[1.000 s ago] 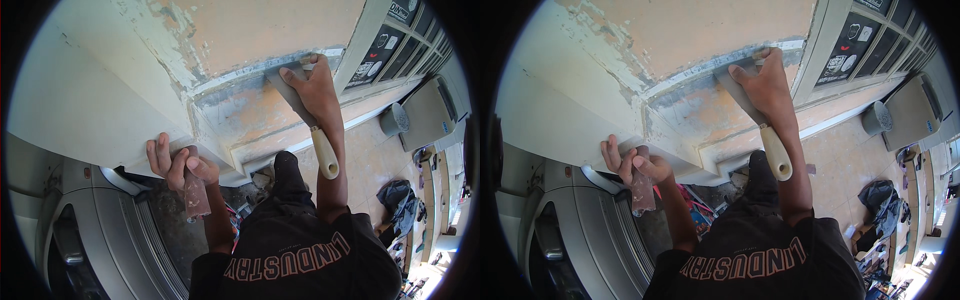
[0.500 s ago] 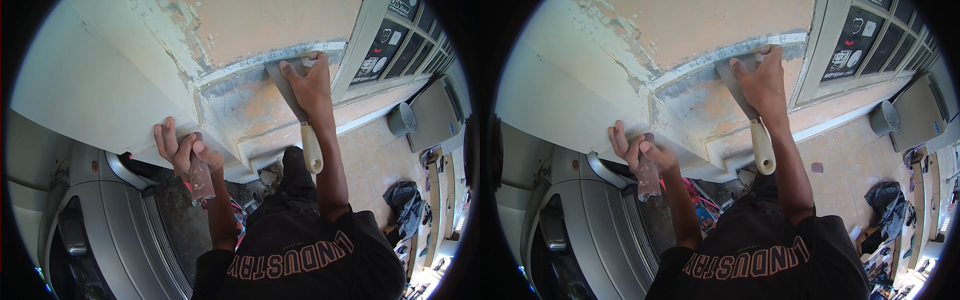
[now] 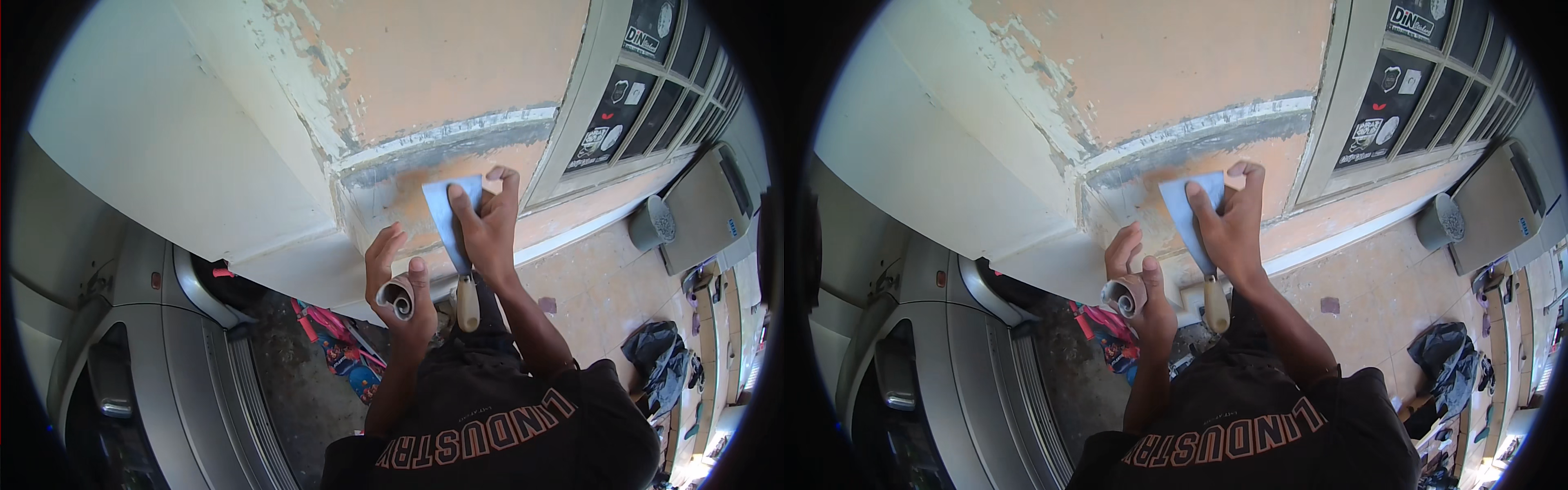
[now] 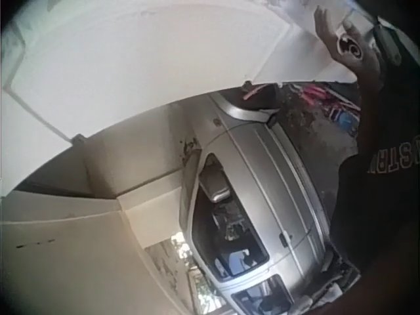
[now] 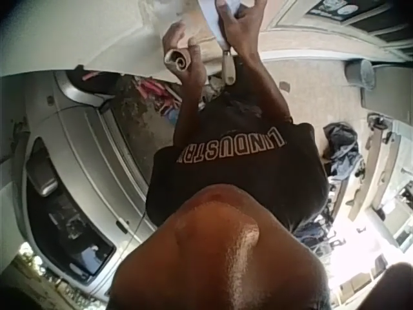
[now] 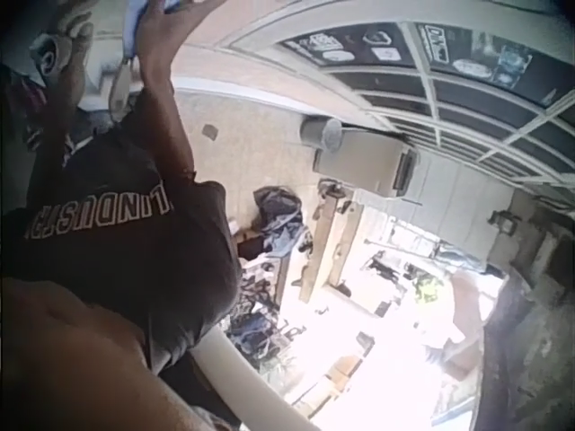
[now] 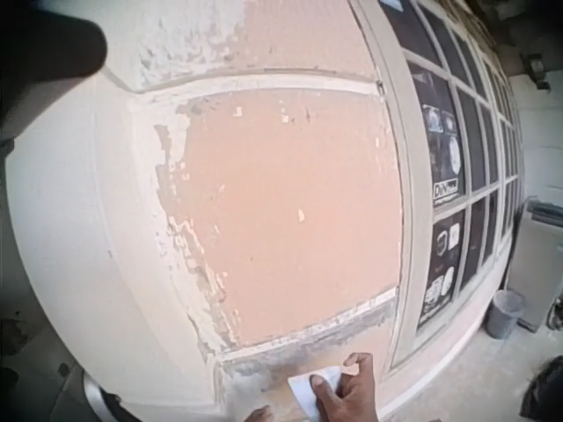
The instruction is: Scraping and sanding the lower portion of a wall pillar using a putty knife and sandpaper.
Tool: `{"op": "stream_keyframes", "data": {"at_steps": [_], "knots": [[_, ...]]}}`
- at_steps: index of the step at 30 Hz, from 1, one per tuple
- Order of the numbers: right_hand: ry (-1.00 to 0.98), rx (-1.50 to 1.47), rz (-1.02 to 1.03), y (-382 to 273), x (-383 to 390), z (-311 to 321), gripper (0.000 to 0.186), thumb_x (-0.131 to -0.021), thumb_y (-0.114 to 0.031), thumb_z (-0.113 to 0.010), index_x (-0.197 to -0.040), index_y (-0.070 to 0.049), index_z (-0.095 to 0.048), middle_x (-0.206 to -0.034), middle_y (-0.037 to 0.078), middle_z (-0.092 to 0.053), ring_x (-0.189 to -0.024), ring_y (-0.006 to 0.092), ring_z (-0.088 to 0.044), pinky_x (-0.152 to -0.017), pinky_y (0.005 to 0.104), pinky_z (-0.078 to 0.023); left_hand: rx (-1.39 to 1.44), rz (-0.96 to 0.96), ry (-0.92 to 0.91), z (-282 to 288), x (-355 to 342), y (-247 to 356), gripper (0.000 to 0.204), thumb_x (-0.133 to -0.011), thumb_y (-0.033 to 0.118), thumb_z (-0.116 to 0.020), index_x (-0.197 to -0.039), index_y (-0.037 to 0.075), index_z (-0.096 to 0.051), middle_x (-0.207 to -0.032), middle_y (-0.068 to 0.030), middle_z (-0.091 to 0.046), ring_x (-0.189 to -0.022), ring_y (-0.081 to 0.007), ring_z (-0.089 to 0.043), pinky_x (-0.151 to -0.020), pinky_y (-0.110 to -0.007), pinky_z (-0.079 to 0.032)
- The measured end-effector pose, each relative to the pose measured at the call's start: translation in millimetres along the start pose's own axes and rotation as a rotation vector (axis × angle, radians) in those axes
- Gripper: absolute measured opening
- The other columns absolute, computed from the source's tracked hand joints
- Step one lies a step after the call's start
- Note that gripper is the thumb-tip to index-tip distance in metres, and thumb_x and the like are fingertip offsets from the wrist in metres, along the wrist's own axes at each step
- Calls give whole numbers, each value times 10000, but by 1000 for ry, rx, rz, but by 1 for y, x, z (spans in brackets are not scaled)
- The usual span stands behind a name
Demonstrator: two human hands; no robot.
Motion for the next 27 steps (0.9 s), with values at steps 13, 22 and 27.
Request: {"op": "stream_keyframes", "data": {"at_steps": [13,22,27], "knots": [[-130,117,-417,61,95,82,492,-862,-125,-723,-1115,-56,-307,-773,47,-541,-677,76,-519,-587,197,-428,264,691,-258,-51,49,-47,97,-851,21,-684,-831,-2,-592,-646,-7,-531,-631,-49,-452,-567,-234,-396],[-699,294,-509,67,111,99,853,-811,-140,-768,-1421,-13,-186,-875,99,-595,-743,160,-600,-699,302,-510,304,689,-74,-53,44,-75,197,-839,10,-722,-778,46,-539,-662,36,-477,-576,-48,-404,-542,-226,-360],[-783,-270,-754,47,127,105,721,-892,-83,-673,-1447,-53,-215,-814,66,-587,-699,117,-579,-630,227,-476,778,897,104,-49,49,-93,182,-892,9,-650,-897,92,-488,-804,-16,-565,-708,-103,-531,-644,-263,-443]]}}
Point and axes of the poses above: each hand's wrist, its own x-axis away from the middle knuckle, its own z-axis out of the back of the hand, y = z × x, the point moved 3 cm from there along -x, towards the middle knuckle
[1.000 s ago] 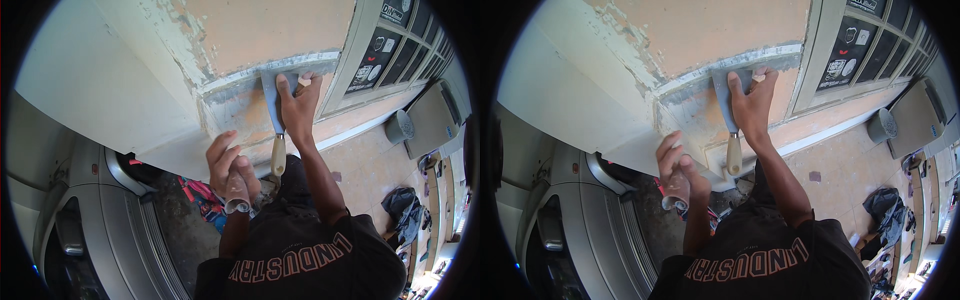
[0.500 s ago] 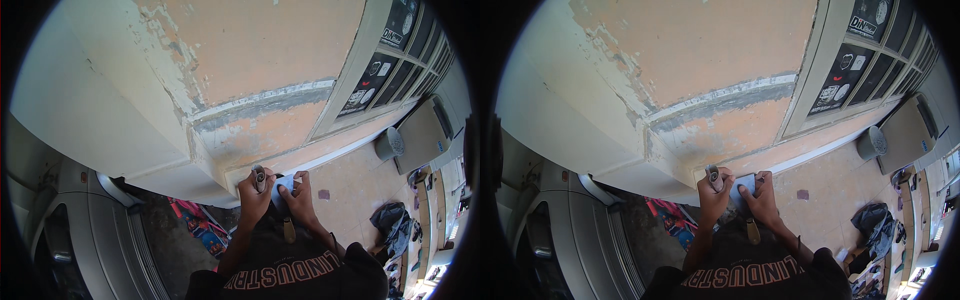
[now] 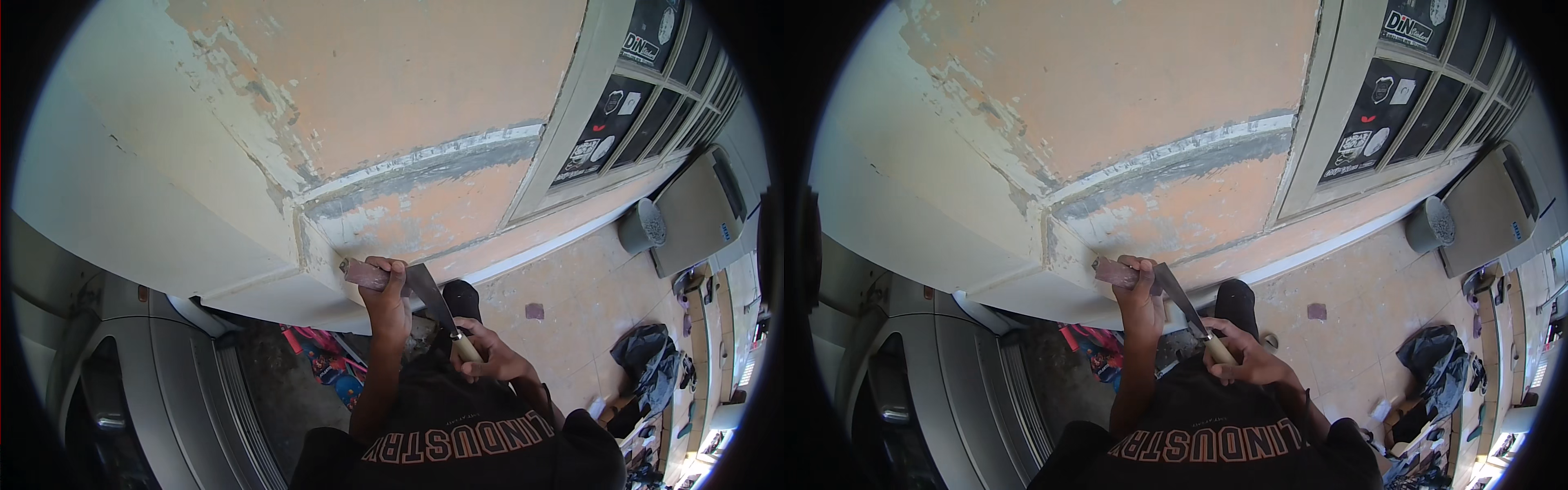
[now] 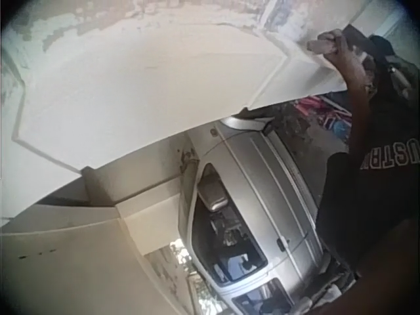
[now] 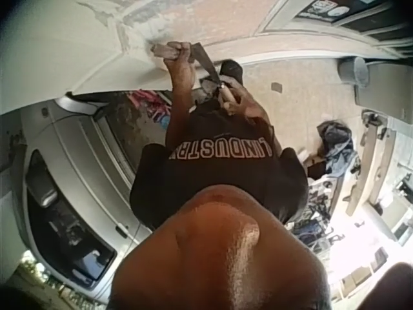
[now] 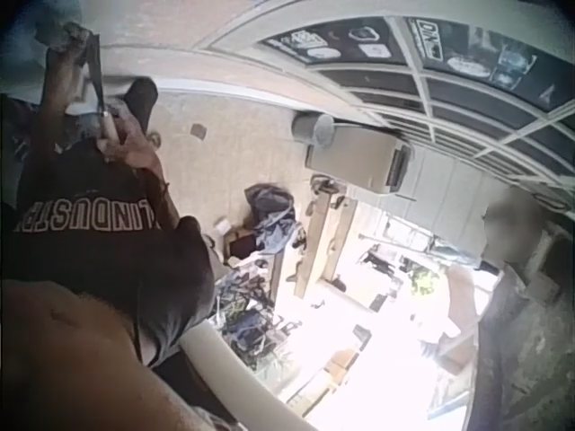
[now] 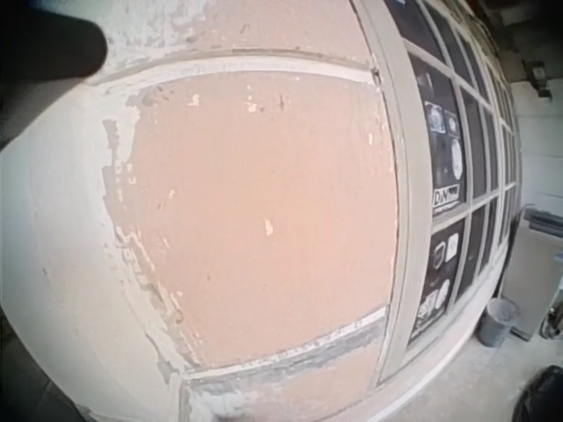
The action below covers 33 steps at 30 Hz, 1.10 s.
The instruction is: Scraping and sanding the lower portion of a wall pillar using a putty knife and sandpaper.
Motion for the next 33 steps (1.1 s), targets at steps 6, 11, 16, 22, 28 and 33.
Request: {"op": "stream_keyframes", "data": {"at_steps": [6,11,16,22,28,33], "knots": [[604,540,480,-31,11,5,405,-841,-186,-723,-1179,6,-607,-890,118,-654,-751,189,-615,-719,285,-486,-68,28,-224,-38,0,8,275,-987,104,-524,-1247,43,-457,-1201,-145,-568,-1033,-197,-601,-863,-313,-508],[959,750,555,-103,9,-12,360,-814,-92,-668,-1146,44,-634,-974,203,-684,-867,246,-668,-789,316,-501,-3,66,-300,-89,-3,29,318,-986,184,-556,-1218,-14,-467,-1020,-139,-610,-847,-172,-636,-664,-272,-517],[1051,887,599,-137,1,-27,421,-781,-63,-651,-1189,37,-614,-929,211,-670,-824,277,-658,-765,318,-502,-7,55,-296,-133,-23,40,300,-942,223,-643,-1052,-39,-548,-718,-63,-585,-520,-107,-545,-444,-225,-393],[463,641,558,-151,4,-18,593,-787,-80,-652,-1350,-4,-484,-845,116,-620,-713,221,-592,-701,325,-483,14,-1,-103,-136,-38,30,173,-910,136,-673,-846,11,-573,-671,35,-519,-543,-39,-444,-472,-211,-358],[1019,1245,836,-163,-38,59,665,-726,100,-653,-1326,-130,-482,-1313,143,-476,-1116,327,-551,-843,377,-476,18,1,-120,-141,-37,29,144,-882,75,-677,-963,-8,-590,-876,-16,-599,-759,-74,-570,-655,-231,-479],[739,1340,1369,-191,-80,60,329,-647,-41,-763,-970,-78,-715,-1112,121,-657,-1140,333,-577,-921,409,-501,67,95,-129,-144,-39,31,157,-880,48,-671,-998,-38,-614,-949,-55,-639,-823,-94,-613,-740,-232,-496]]}}
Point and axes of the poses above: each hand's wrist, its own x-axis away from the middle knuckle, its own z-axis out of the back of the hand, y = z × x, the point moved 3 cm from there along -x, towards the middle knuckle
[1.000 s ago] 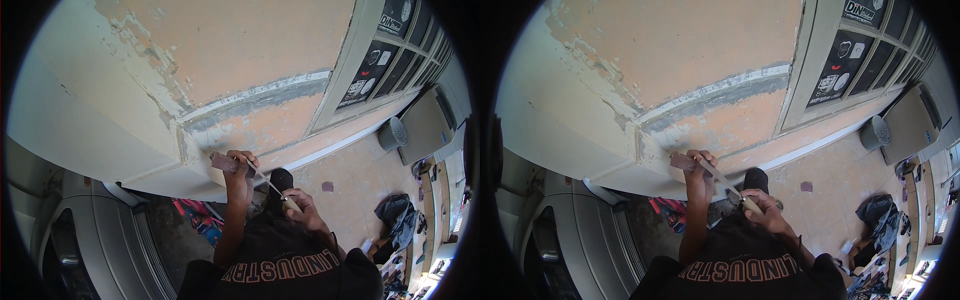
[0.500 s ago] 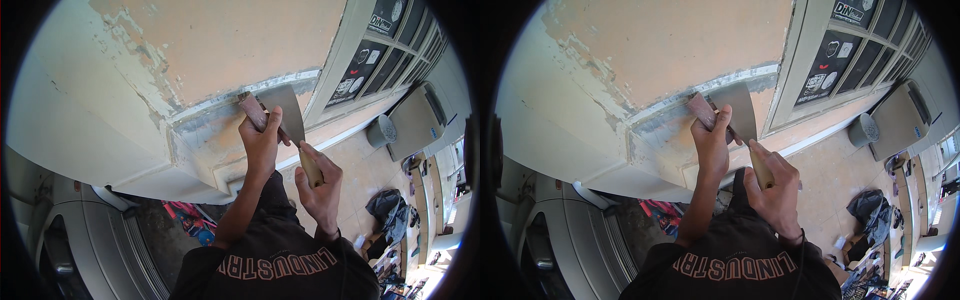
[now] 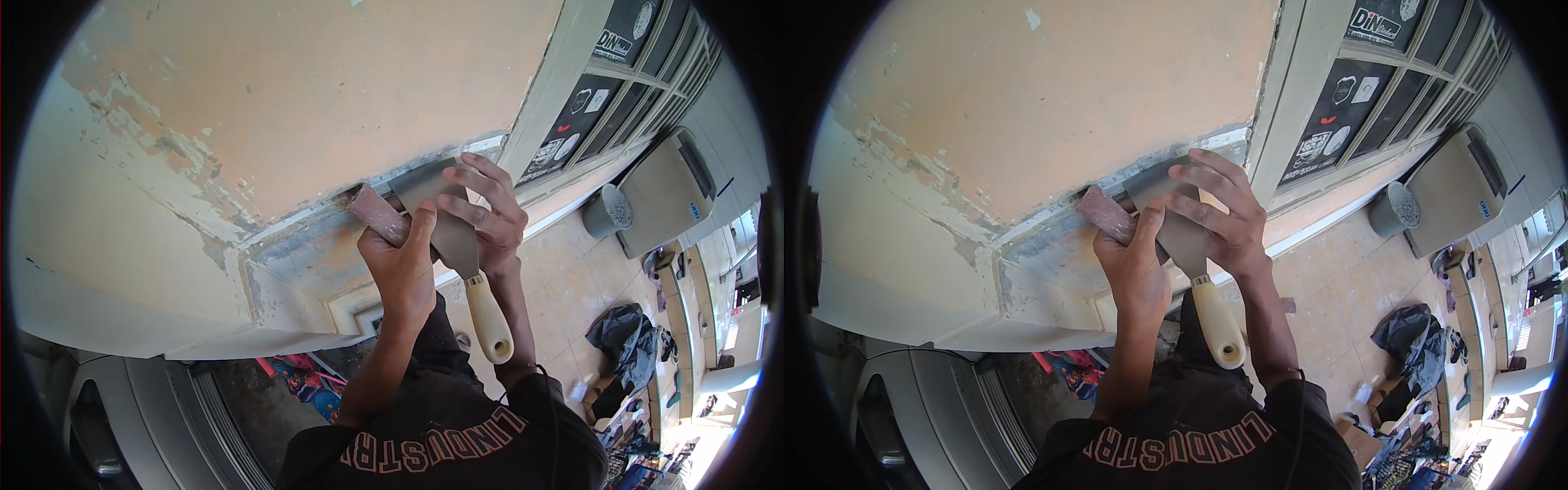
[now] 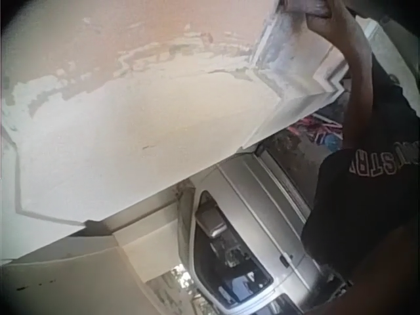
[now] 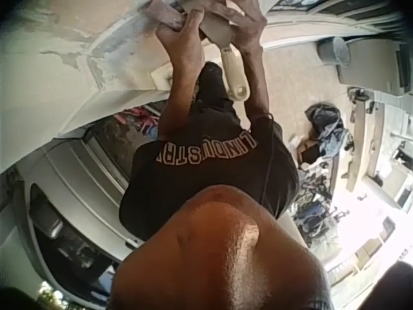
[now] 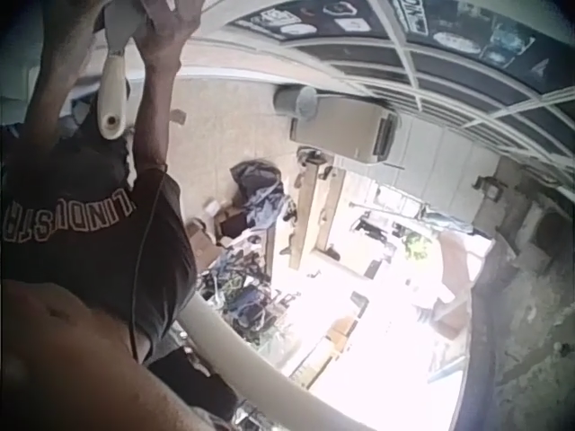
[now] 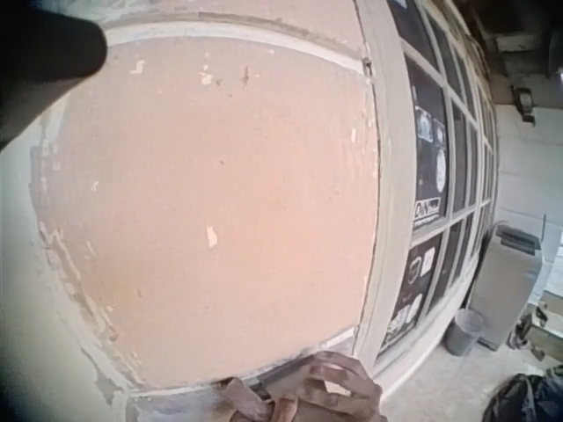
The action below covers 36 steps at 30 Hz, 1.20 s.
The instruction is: Scraping and sanding the lower portion of a wall pillar using a putty knife and sandpaper.
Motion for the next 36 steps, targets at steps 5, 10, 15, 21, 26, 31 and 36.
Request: {"op": "stream_keyframes", "data": {"at_steps": [5,10,15,21,26,31,36], "knots": [[-38,-133,120,27,-5,-8,290,-613,-115,-756,-897,-57,-742,-875,50,-658,-771,230,-624,-715,342,-510,-57,-131,68,-10,-5,-2,95,-896,65,-669,-879,-20,-631,-692,19,-577,-533,-37,-507,-417,-217,-386],[-23,-80,156,35,-6,-5,309,-636,-109,-773,-943,-73,-757,-809,-2,-598,-728,168,-582,-664,304,-478,-58,-60,35,-13,-2,-9,185,-914,14,-612,-1076,-75,-603,-990,-75,-646,-875,-93,-608,-762,-237,-488],[-175,-42,234,37,-17,-2,318,-616,-105,-751,-934,-86,-755,-789,-26,-588,-736,150,-581,-591,268,-406,60,8,80,-12,2,-6,171,-922,50,-616,-1049,-63,-600,-979,-66,-633,-879,-93,-600,-763,-234,-473],[-104,75,350,38,-4,-9,305,-642,-91,-739,-947,-98,-750,-798,-22,-587,-745,146,-594,-587,268,-398,-7,-28,42,-12,-3,-6,179,-909,37,-620,-1059,-57,-593,-979,-73,-622,-889,-105,-577,-801,-259,-458],[27,189,366,40,16,-18,266,-686,-116,-739,-951,-117,-749,-847,-17,-611,-760,155,-612,-603,257,-404,-220,-96,-6,-6,-11,-1,195,-921,149,-662,-908,-32,-588,-671,-3,-545,-486,-68,-479,-429,-220,-384],[-190,115,268,30,-11,1,407,-566,-167,-718,-969,-117,-746,-790,-49,-589,-756,133,-611,-613,255,-403,13,73,-42,-13,-3,-2,198,-926,155,-655,-864,-17,-579,-673,-15,-548,-475,-81,-487,-420,-226,-383],[-168,214,324,23,-13,0,396,-574,-170,-723,-966,-115,-747,-814,-57,-599,-736,112,-600,-610,250,-388,60,77,-32,-12,-2,2,212,-922,164,-660,-825,-1,-570,-664,-17,-545,-468,-77,-482,-404,-225,-368]]}}
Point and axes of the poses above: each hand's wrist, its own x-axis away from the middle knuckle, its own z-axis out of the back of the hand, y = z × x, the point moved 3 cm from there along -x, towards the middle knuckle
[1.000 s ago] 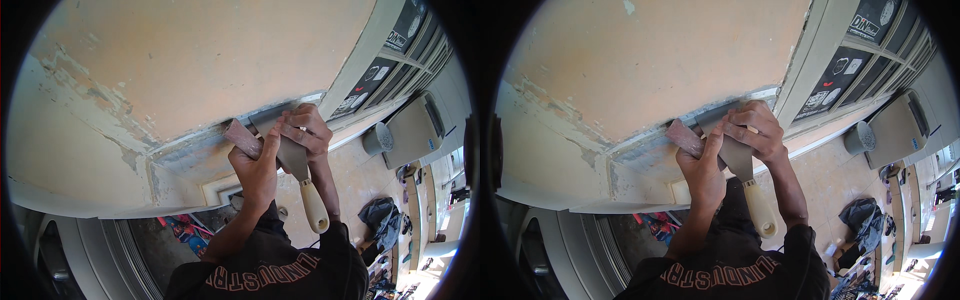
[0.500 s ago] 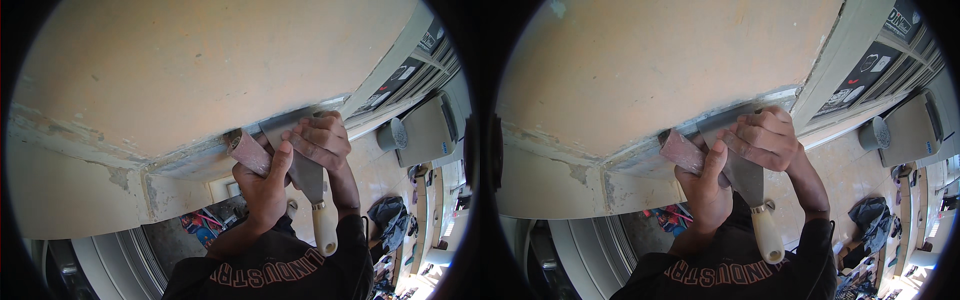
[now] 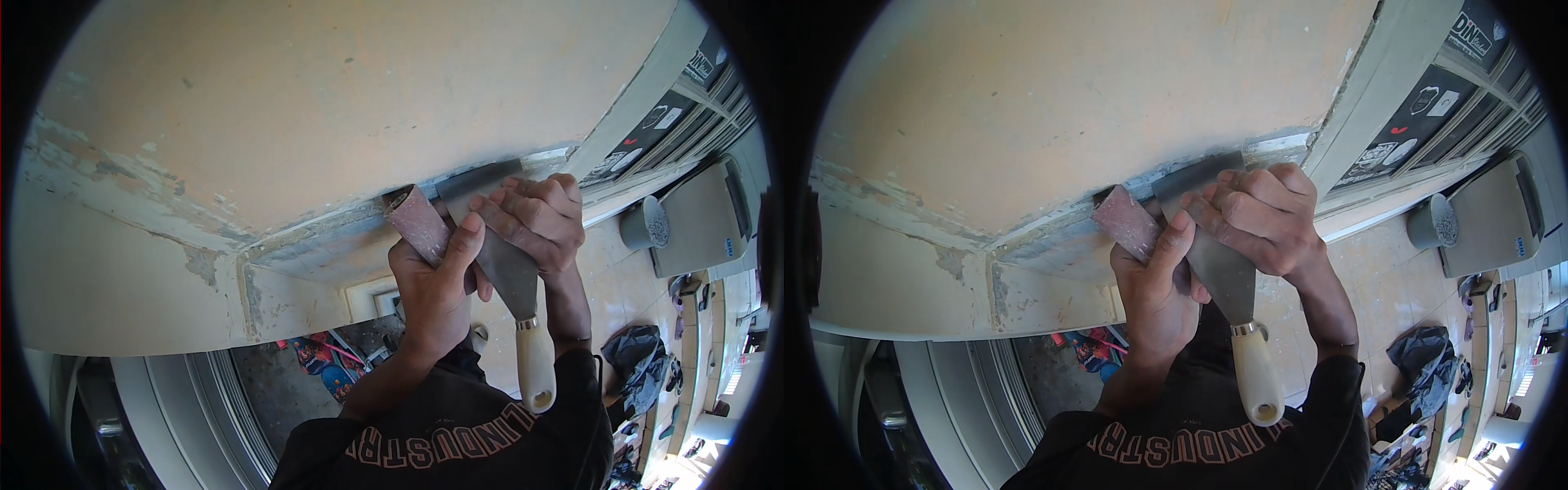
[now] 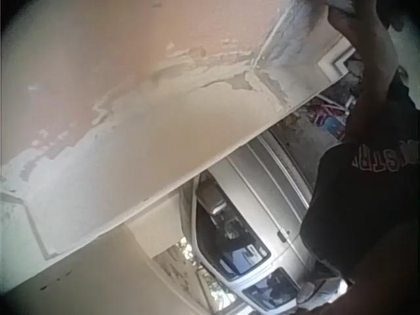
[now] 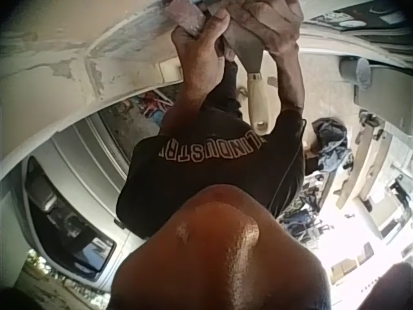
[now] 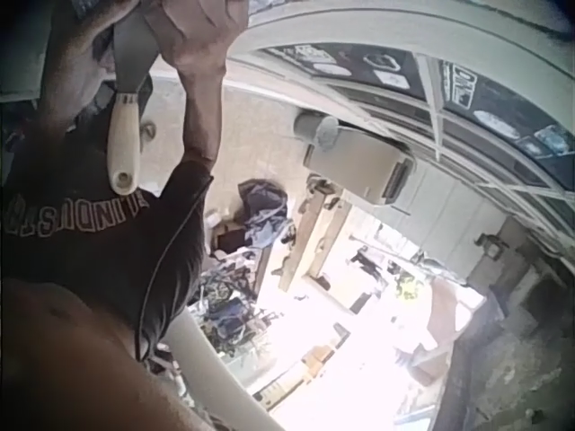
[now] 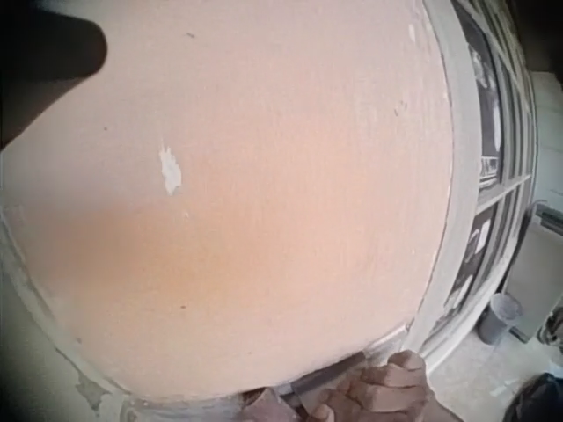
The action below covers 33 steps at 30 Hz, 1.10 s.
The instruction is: Scraping and sanding the lower portion of a wall pillar using a putty knife and sandpaper.
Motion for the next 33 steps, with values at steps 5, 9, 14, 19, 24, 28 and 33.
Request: {"op": "stream_keyframes", "data": {"at_steps": [5,9,14,19,24,28,33], "knots": [[76,17,-117,-9,18,-11,364,-596,-145,-729,-958,-112,-745,-821,-48,-604,-737,117,-597,-610,255,-392,-129,-51,-16,6,-6,-3,229,-909,153,-675,-766,15,-561,-648,-9,-541,-448,-68,-460,-388,-217,-341],[134,-9,-88,1,15,-10,364,-598,-143,-724,-959,-101,-743,-802,-41,-603,-738,129,-595,-607,268,-402,-120,-50,-30,1,-8,-2,222,-912,140,-667,-753,26,-561,-617,-3,-529,-436,-68,-448,-387,-224,-334],[47,-79,-87,3,6,-3,389,-588,-166,-734,-971,-101,-741,-790,-33,-600,-717,141,-585,-600,276,-377,17,-26,-48,-1,-3,-7,120,-921,117,-629,-868,18,-587,-629,10,-506,-432,-64,-410,-407,-243,-299],[165,-40,-138,-5,11,-9,391,-587,-185,-738,-970,-107,-742,-777,-39,-592,-706,134,-573,-599,289,-366,-51,-102,-13,-3,-3,-5,203,-911,123,-658,-752,18,-588,-606,-5,-528,-412,-75,-442,-381,-234,-322],[111,-46,-121,-2,10,0,388,-590,-197,-737,-966,-104,-739,-786,-38,-601,-729,135,-577,-612,291,-373,-43,-95,-90,2,-5,-4,116,-905,107,-645,-869,2,-613,-639,5,-524,-431,-67,-422,-405,-229,-302],[59,-55,-107,-1,0,-1,388,-590,-205,-732,-960,-89,-740,-808,-27,-620,-743,140,-585,-623,296,-386,27,-64,-120,1,-8,-4,204,-907,131,-664,-758,18,-581,-599,-15,-533,-394,-82,-445,-375,-236,-327],[224,-19,-170,-7,10,-8,405,-572,-240,-736,-945,-81,-740,-817,-5,-623,-752,165,-591,-633,312,-407,-15,-118,-68,-7,-4,0,256,-919,148,-655,-715,32,-553,-559,-16,-515,-386,-84,-452,-363,-241,-336]]}}
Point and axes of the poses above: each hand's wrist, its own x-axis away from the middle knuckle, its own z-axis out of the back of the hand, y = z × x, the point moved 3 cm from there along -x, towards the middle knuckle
